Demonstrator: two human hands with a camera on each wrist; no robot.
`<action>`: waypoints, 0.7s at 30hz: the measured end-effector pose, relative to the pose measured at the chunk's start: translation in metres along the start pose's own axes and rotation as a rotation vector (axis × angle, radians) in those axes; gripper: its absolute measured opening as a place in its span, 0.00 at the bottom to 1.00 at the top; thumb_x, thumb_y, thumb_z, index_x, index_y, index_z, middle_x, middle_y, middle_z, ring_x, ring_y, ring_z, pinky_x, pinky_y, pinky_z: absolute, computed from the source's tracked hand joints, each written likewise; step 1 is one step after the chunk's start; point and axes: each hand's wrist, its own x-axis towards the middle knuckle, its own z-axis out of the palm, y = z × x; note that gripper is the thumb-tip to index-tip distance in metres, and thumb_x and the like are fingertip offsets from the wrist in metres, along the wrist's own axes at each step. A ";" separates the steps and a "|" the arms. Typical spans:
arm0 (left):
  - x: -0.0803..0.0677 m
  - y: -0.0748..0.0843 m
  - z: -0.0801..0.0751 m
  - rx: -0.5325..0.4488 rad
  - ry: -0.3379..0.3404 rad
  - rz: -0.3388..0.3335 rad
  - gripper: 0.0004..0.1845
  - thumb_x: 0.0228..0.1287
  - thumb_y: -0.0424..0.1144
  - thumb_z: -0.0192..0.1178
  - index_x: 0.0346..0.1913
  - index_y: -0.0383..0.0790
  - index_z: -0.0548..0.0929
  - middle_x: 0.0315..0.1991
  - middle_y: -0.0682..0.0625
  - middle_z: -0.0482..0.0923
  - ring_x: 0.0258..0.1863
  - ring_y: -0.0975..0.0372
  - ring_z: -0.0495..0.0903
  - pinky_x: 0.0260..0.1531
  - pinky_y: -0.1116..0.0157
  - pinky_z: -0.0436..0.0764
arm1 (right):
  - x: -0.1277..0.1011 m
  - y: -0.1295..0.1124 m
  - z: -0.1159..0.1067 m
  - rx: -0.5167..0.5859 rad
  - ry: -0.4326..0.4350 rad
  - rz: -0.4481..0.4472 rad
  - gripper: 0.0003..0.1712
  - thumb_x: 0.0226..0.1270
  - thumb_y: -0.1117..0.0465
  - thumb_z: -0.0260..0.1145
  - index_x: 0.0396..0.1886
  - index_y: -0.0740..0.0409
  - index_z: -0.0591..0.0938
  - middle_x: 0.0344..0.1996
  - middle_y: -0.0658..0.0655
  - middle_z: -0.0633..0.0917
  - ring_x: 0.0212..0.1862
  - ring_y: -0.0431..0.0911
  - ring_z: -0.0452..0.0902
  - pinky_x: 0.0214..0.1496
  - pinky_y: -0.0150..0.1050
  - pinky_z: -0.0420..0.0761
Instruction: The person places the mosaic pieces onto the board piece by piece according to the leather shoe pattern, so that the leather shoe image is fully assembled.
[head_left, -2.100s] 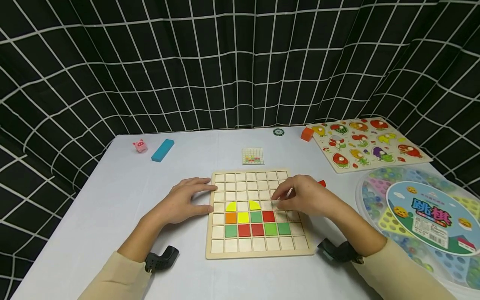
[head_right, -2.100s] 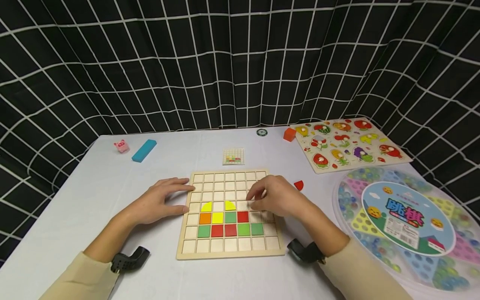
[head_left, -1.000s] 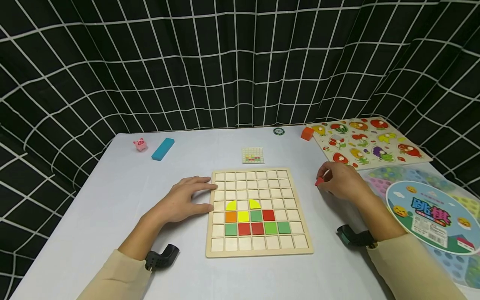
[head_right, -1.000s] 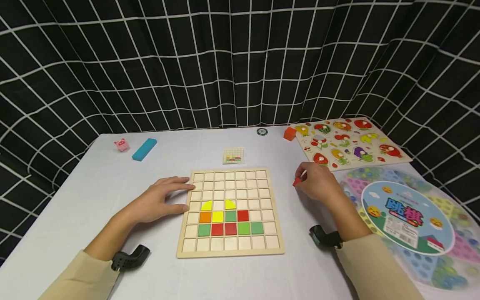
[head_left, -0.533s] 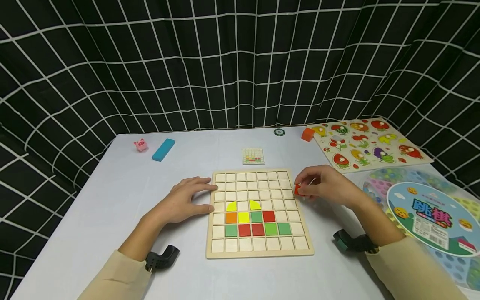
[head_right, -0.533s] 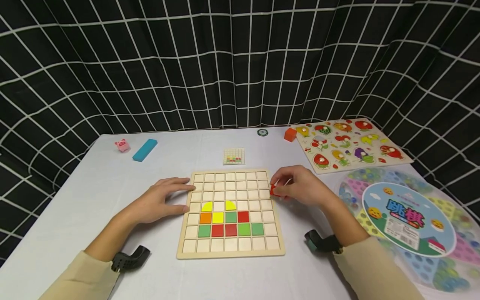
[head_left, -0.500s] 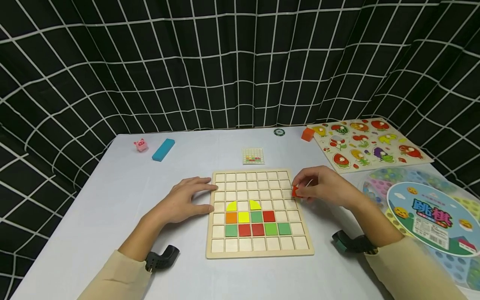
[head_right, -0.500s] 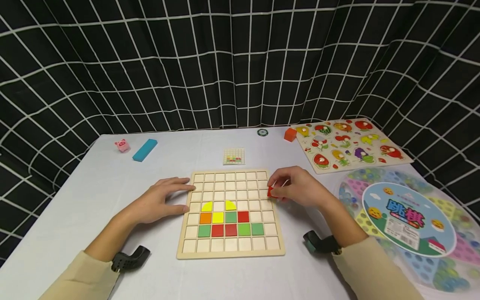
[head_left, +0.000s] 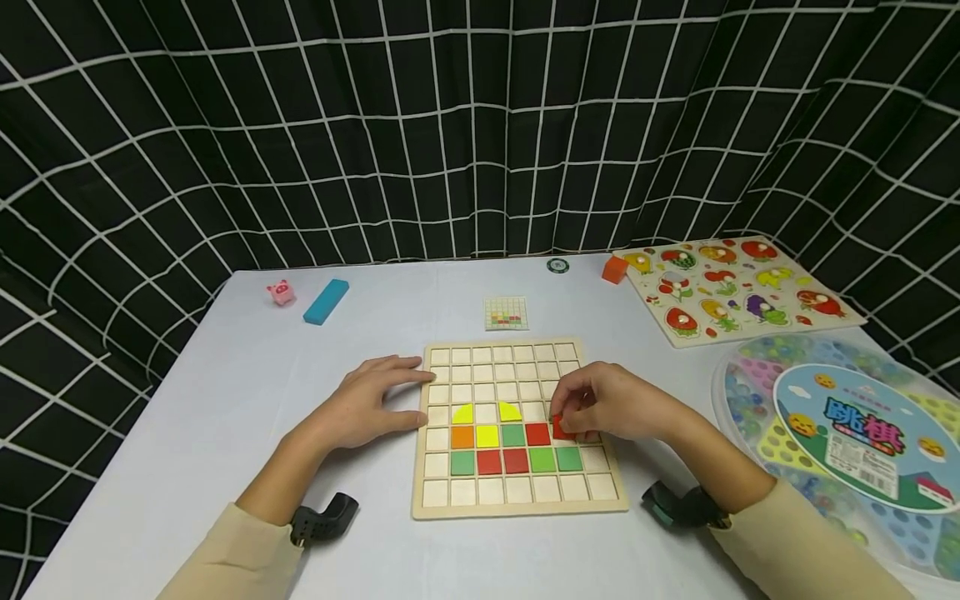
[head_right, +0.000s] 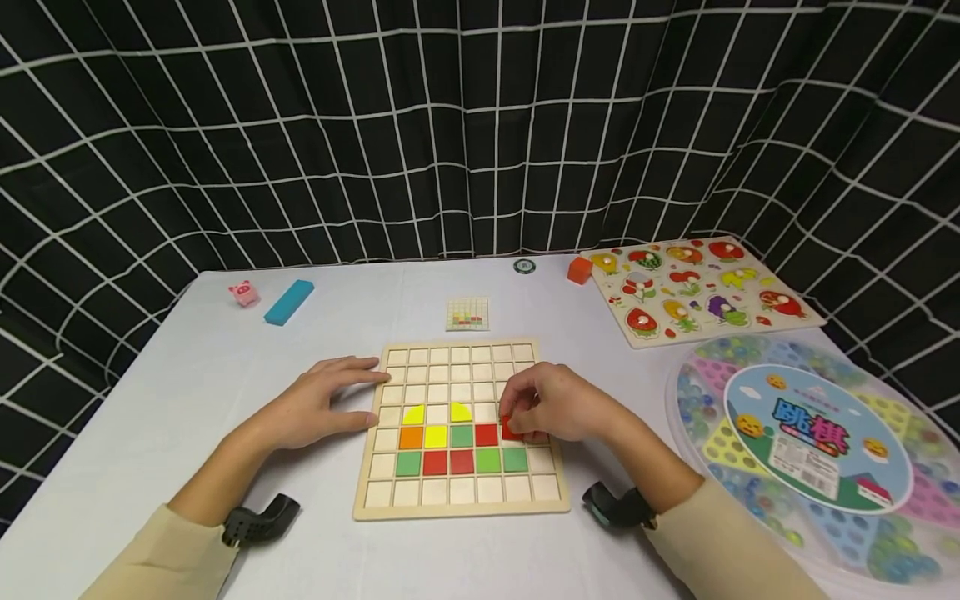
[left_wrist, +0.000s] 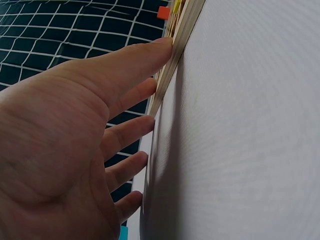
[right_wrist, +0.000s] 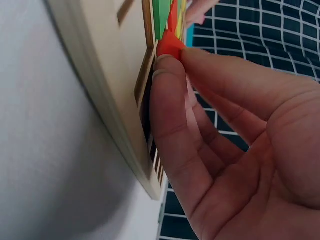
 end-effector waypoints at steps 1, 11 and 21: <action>0.000 0.000 0.000 0.001 -0.002 0.000 0.31 0.63 0.51 0.71 0.69 0.53 0.80 0.78 0.46 0.67 0.79 0.44 0.58 0.74 0.34 0.56 | 0.000 0.000 0.001 -0.001 -0.002 0.005 0.04 0.64 0.71 0.69 0.36 0.60 0.86 0.22 0.52 0.81 0.25 0.46 0.75 0.27 0.35 0.78; 0.000 0.000 -0.002 0.011 0.002 -0.005 0.30 0.63 0.51 0.71 0.68 0.53 0.81 0.77 0.46 0.68 0.79 0.44 0.58 0.74 0.34 0.57 | 0.000 -0.008 0.009 -0.170 0.046 -0.020 0.07 0.63 0.70 0.72 0.31 0.54 0.89 0.24 0.48 0.83 0.28 0.42 0.75 0.29 0.32 0.76; 0.001 -0.002 -0.003 0.012 0.003 0.003 0.30 0.64 0.52 0.71 0.69 0.53 0.80 0.77 0.46 0.67 0.79 0.44 0.58 0.74 0.34 0.57 | -0.001 -0.010 0.009 -0.296 0.112 -0.071 0.08 0.64 0.66 0.75 0.32 0.46 0.90 0.29 0.43 0.86 0.36 0.43 0.75 0.37 0.33 0.77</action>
